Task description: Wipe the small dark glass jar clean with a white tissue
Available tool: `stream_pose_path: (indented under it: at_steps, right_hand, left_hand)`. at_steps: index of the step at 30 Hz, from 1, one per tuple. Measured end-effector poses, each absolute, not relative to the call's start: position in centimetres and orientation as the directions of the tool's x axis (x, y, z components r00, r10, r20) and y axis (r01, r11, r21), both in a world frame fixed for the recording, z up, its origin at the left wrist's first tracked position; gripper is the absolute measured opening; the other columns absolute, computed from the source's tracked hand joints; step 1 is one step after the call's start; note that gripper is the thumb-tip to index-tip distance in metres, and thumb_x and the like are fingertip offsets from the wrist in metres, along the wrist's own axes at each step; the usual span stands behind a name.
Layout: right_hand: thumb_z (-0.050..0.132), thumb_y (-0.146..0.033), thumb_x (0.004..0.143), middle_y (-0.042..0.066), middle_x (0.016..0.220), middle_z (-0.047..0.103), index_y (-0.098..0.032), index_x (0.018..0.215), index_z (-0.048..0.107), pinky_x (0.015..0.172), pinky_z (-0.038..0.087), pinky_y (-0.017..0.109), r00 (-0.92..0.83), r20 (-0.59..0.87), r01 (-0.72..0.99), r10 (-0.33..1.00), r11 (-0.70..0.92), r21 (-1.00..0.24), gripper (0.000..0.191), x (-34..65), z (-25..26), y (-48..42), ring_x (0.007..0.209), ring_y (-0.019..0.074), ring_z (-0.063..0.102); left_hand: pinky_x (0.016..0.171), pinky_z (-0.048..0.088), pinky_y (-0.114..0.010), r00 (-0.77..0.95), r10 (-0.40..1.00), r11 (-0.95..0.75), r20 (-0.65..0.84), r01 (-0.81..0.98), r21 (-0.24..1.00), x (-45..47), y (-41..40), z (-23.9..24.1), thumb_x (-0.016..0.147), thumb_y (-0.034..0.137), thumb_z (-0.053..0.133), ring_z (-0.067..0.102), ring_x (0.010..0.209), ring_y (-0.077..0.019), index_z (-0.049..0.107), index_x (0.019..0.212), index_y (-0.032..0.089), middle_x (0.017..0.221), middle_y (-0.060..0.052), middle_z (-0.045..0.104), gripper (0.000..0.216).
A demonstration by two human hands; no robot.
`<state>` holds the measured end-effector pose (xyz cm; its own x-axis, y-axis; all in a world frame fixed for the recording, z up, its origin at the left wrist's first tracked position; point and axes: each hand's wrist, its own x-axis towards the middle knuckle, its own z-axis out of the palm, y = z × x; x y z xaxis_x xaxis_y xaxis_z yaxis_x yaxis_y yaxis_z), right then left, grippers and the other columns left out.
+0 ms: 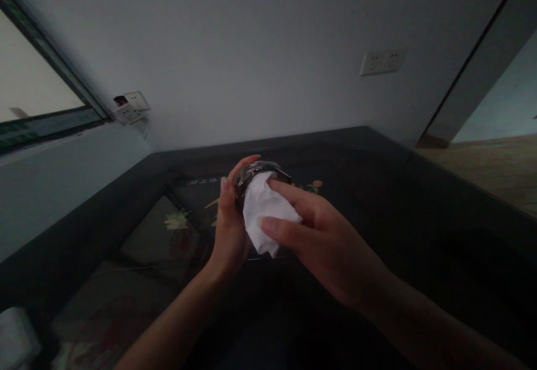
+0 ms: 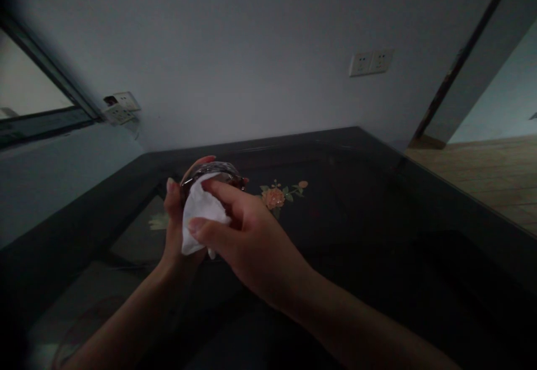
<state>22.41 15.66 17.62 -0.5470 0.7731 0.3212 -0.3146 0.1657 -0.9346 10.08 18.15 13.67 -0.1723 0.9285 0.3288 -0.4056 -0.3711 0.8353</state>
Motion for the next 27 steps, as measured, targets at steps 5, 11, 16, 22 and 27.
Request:
stream_pose_path:
  at_steps: [5,11,16,22,27]
  right_hand:
    - [0.061,-0.019,0.086,0.002,0.084,0.065,-0.015,0.083,0.059,0.064,0.045,0.025,-0.533,0.394,0.242,0.749,0.581,-0.777,0.005,22.9,17.8,15.1,0.070,0.0137,0.058]
    - [0.064,-0.008,0.081,0.018,0.099,0.071,-0.004,0.103,0.067,0.078,0.053,0.038,-0.613,0.514,0.599,0.600,0.777,-0.193,0.023,22.3,16.4,14.7,0.087,0.0278,0.066]
    - [0.057,-0.003,0.080,0.022,0.092,0.072,0.002,0.098,0.069,0.093,0.050,0.045,-0.611,0.531,0.705,0.587,0.709,0.027,0.023,22.2,15.7,14.4,0.087,0.0311,0.067]
    - [0.065,-0.007,0.077,0.009,0.075,0.070,-0.012,0.079,0.069,0.069,0.050,0.036,-0.593,0.506,0.692,0.627,0.718,-0.079,0.007,22.0,16.5,15.2,0.072,0.0243,0.064]
    - [0.068,-0.015,0.079,0.008,0.081,0.069,-0.014,0.083,0.065,0.067,0.044,0.032,-0.488,0.501,0.619,0.714,0.689,-0.377,0.005,21.9,16.7,15.3,0.075,0.0219,0.062]
  left_hand:
    - [0.081,0.054,-0.035,-0.112,0.951,-0.308,0.287,-0.375,0.874,10.1,18.1,13.6,0.088,0.061,0.043,0.069,0.090,-0.0228,0.061,0.114,0.026,0.099,-0.004,0.071,0.047]
    - [0.082,0.054,-0.035,-0.027,0.982,-0.178,0.186,-0.448,0.876,10.4,18.4,13.6,0.091,0.058,0.039,0.069,0.090,-0.0223,0.061,0.112,0.022,0.093,-0.006,0.072,0.047]
    - [0.090,0.051,-0.036,0.026,0.994,-0.080,0.102,-0.447,0.891,10.4,18.6,13.0,0.092,0.057,0.038,0.068,0.097,-0.0220,0.060,0.116,0.022,0.104,-0.007,0.071,0.047]
    - [0.087,0.052,-0.038,0.010,0.996,-0.074,0.086,-0.417,0.906,10.3,18.5,13.1,0.091,0.059,0.038,0.069,0.092,-0.0234,0.060,0.117,0.022,0.099,-0.007,0.073,0.050]
    - [0.083,0.053,-0.036,-0.031,0.988,-0.153,0.154,-0.411,0.899,10.3,18.5,13.4,0.091,0.059,0.039,0.069,0.088,-0.0221,0.061,0.113,0.022,0.096,-0.006,0.073,0.048]
